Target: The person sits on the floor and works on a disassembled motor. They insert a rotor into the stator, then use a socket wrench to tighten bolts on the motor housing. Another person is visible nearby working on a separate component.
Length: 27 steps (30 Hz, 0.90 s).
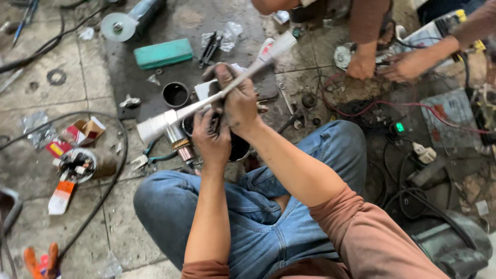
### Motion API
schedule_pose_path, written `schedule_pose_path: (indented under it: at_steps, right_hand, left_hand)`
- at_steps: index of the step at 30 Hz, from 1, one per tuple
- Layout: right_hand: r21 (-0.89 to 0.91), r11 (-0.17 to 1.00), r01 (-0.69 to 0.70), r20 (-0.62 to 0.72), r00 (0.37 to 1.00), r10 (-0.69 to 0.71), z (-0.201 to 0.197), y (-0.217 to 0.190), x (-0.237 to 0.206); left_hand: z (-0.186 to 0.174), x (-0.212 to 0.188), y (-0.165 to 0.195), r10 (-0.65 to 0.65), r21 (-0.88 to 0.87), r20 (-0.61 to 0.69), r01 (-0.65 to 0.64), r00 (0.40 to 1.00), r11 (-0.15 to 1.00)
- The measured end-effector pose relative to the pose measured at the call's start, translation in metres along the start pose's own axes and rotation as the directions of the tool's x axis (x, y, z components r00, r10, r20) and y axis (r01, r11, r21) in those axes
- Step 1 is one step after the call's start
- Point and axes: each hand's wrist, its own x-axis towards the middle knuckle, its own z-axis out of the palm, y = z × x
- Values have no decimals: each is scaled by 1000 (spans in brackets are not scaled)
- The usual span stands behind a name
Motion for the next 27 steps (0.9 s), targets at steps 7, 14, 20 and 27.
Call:
schedule_pose_path:
  at_steps: [7,14,20,27]
  right_hand:
    - [81,992,99,68,992,-105,-2,-37,3]
    - [155,981,113,-34,993,-109,-46,-49,-26]
    - [126,987,100,-148,986,-81,-118,-39,-68]
    - [70,995,70,-332,942,-43,-201,-18,-92]
  left_hand:
    - [8,-4,11,-215,-309,59,222,975,925]
    - [10,-1,4,-178,-260,24,178,984,949]
    - [18,2,3,-337,-349,42,330,941,877]
    - [17,-3,-1,-207,-276,35,208,978,938]
